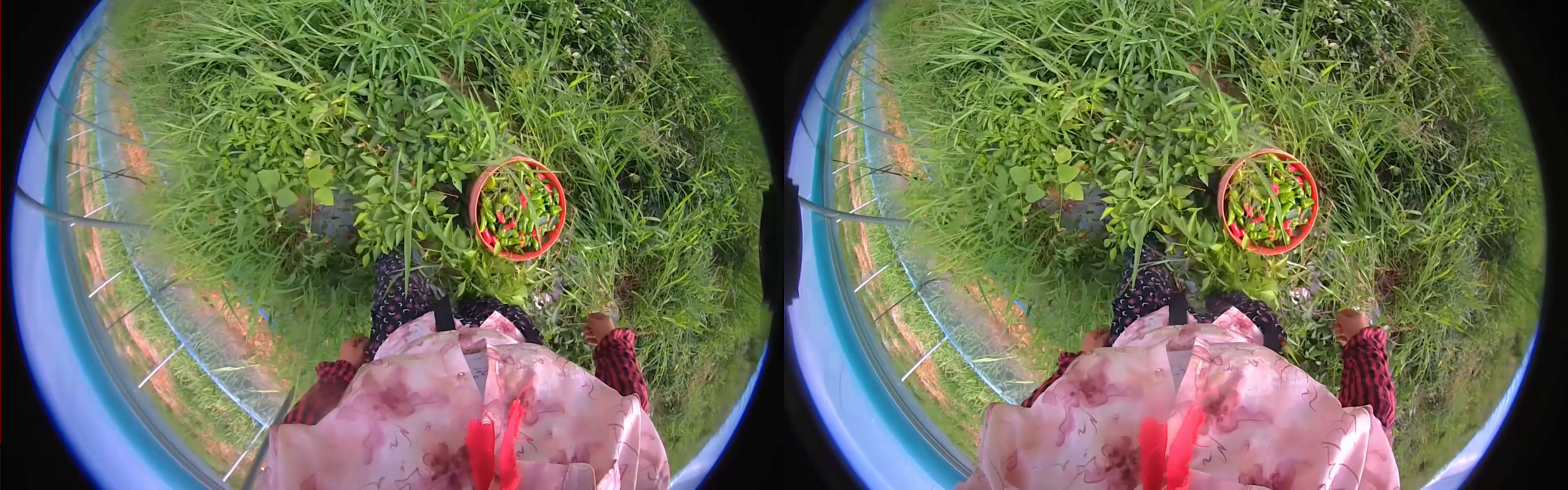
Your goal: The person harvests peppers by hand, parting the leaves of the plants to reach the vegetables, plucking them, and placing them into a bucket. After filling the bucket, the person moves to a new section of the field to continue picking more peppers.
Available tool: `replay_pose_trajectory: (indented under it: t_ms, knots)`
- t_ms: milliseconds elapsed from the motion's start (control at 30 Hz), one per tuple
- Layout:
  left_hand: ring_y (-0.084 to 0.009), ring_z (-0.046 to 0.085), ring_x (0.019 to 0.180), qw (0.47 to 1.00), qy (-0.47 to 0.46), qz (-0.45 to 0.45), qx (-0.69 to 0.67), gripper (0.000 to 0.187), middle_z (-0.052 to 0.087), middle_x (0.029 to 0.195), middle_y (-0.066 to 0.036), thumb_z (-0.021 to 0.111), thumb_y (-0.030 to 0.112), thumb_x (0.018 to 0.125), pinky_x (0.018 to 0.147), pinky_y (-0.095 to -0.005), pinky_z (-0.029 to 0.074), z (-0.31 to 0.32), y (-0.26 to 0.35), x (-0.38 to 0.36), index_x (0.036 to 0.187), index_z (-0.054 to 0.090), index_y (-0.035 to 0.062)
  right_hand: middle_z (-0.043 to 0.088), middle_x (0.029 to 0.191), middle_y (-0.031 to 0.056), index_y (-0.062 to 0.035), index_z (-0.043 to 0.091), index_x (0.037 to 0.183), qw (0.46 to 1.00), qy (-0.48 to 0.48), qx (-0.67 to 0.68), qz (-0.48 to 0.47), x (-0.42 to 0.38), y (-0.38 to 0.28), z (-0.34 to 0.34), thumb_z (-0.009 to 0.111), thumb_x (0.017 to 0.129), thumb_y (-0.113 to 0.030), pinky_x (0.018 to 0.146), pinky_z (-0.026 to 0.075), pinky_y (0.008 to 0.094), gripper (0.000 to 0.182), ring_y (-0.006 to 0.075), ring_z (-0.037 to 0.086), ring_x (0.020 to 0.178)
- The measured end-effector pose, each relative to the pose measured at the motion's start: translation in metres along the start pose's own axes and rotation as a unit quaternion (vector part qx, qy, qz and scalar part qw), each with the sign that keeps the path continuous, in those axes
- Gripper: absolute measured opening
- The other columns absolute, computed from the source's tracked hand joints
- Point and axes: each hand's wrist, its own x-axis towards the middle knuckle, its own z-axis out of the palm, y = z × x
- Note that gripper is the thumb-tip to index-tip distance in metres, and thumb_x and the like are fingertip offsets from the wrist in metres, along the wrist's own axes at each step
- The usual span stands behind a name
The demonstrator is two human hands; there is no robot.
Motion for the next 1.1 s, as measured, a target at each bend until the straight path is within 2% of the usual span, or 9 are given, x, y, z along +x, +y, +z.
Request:
replay_pose_trajectory:
  t_ms: [100, 333, 633, 700, 733, 800, 900, 1033, 1100]
  knots:
    - [-0.0171, 0.059, 0.056, 0.998, -0.041, -0.009, -0.041, 0.025, 0.061, 0.073, -0.009, 0.049, 0.023, 0.081, 0.048, -0.0281, 0.047, -0.039, 0.013, 0.026, 0.088, 0.06, 0.0021, 0.06, 0.073, 0.0072, -0.0078, 0.055, 0.101, 0.997, -0.034, 0.052, -0.043, -0.008, -0.043, 0.055, 0.053, 0.081, -0.019, 0.049, 0.047, 0.0294, 0.023, 0.0157, 0.056, 0.059]
    - [-0.0177, 0.058, 0.054, 0.99, -0.084, -0.08, -0.08, 0.028, 0.062, 0.074, -0.01, 0.044, 0.025, 0.085, 0.047, -0.0281, 0.045, -0.124, 0.017, 0.089, 0.091, 0.058, 0.0019, 0.059, 0.076, 0.0056, -0.0062, 0.056, 0.099, 0.994, -0.076, 0.064, -0.054, -0.046, -0.079, 0.169, 0.054, 0.079, -0.016, 0.055, 0.049, 0.0276, 0.022, 0.014, 0.056, 0.066]
    - [-0.0189, 0.059, 0.055, 0.994, -0.064, -0.014, 0.084, 0.032, 0.064, 0.074, -0.011, 0.045, 0.028, 0.085, 0.051, -0.0304, 0.047, -0.15, 0.019, 0.152, 0.098, 0.058, 0.0017, 0.06, 0.08, -0.0008, -0.0037, 0.058, 0.095, 0.925, -0.103, 0.182, -0.319, -0.067, -0.171, 0.234, 0.059, 0.079, -0.006, 0.064, 0.044, 0.0223, 0.016, 0.0057, 0.053, 0.07]
    - [-0.0229, 0.059, 0.056, 0.994, -0.053, -0.031, 0.092, 0.04, 0.063, 0.077, -0.012, 0.049, 0.027, 0.083, 0.05, -0.0339, 0.047, -0.144, 0.012, 0.156, 0.118, 0.046, 0.0075, 0.06, 0.08, -0.001, -0.004, 0.058, 0.095, 0.908, -0.129, 0.229, -0.327, -0.065, -0.191, 0.246, 0.059, 0.08, -0.007, 0.064, 0.044, 0.022, 0.016, 0.0058, 0.053, 0.071]
    - [-0.0229, 0.059, 0.056, 0.994, -0.049, -0.031, 0.093, 0.04, 0.063, 0.077, -0.012, 0.049, 0.027, 0.083, 0.05, -0.0339, 0.047, -0.139, 0.025, 0.142, 0.118, 0.046, 0.0075, 0.06, 0.08, -0.0012, -0.0042, 0.058, 0.096, 0.888, -0.154, 0.272, -0.336, -0.066, -0.197, 0.251, 0.059, 0.08, -0.007, 0.064, 0.044, 0.0218, 0.016, 0.0058, 0.053, 0.071]
    - [-0.0272, 0.06, 0.059, 0.982, -0.052, -0.178, 0.025, 0.06, 0.061, 0.08, -0.013, 0.053, 0.023, 0.08, 0.05, -0.0377, 0.048, -0.131, 0.084, 0.1, 0.133, 0.024, 0.017, 0.06, 0.081, -0.0014, -0.0046, 0.058, 0.096, 0.892, -0.199, 0.299, -0.276, -0.067, -0.193, 0.257, 0.06, 0.08, -0.006, 0.065, 0.044, 0.0217, 0.016, 0.006, 0.053, 0.072]
    - [-0.0309, 0.059, 0.062, 0.981, -0.068, -0.176, 0.031, 0.074, 0.059, 0.083, -0.014, 0.056, 0.019, 0.079, 0.049, -0.0398, 0.048, -0.118, 0.085, 0.09, 0.135, 0.008, 0.0225, 0.06, 0.081, -0.0014, -0.0048, 0.058, 0.098, 0.882, -0.213, 0.304, -0.292, -0.058, -0.152, 0.262, 0.06, 0.078, -0.002, 0.063, 0.045, 0.0222, 0.019, 0.0062, 0.053, 0.07]
    - [-0.0273, 0.059, 0.064, 0.991, -0.046, -0.124, -0.007, 0.055, 0.059, 0.084, -0.012, 0.056, 0.02, 0.079, 0.055, -0.038, 0.049, -0.1, 0.064, 0.122, 0.127, 0.031, 0.0133, 0.059, 0.078, -0.001, -0.0041, 0.058, 0.097, 0.894, -0.214, 0.268, -0.288, -0.043, -0.126, 0.239, 0.061, 0.077, -0.002, 0.062, 0.044, 0.021, 0.021, 0.0061, 0.053, 0.069]
    - [-0.0223, 0.058, 0.065, 0.992, 0.066, 0.1, 0.045, 0.031, 0.059, 0.083, -0.01, 0.058, 0.015, 0.078, 0.062, -0.0332, 0.049, -0.094, 0.052, 0.165, 0.107, 0.052, 0.0047, 0.059, 0.077, -0.0008, -0.0039, 0.058, 0.097, 0.901, -0.188, 0.253, -0.299, -0.037, -0.124, 0.228, 0.062, 0.077, -0.005, 0.061, 0.044, 0.0207, 0.02, 0.0058, 0.053, 0.067]
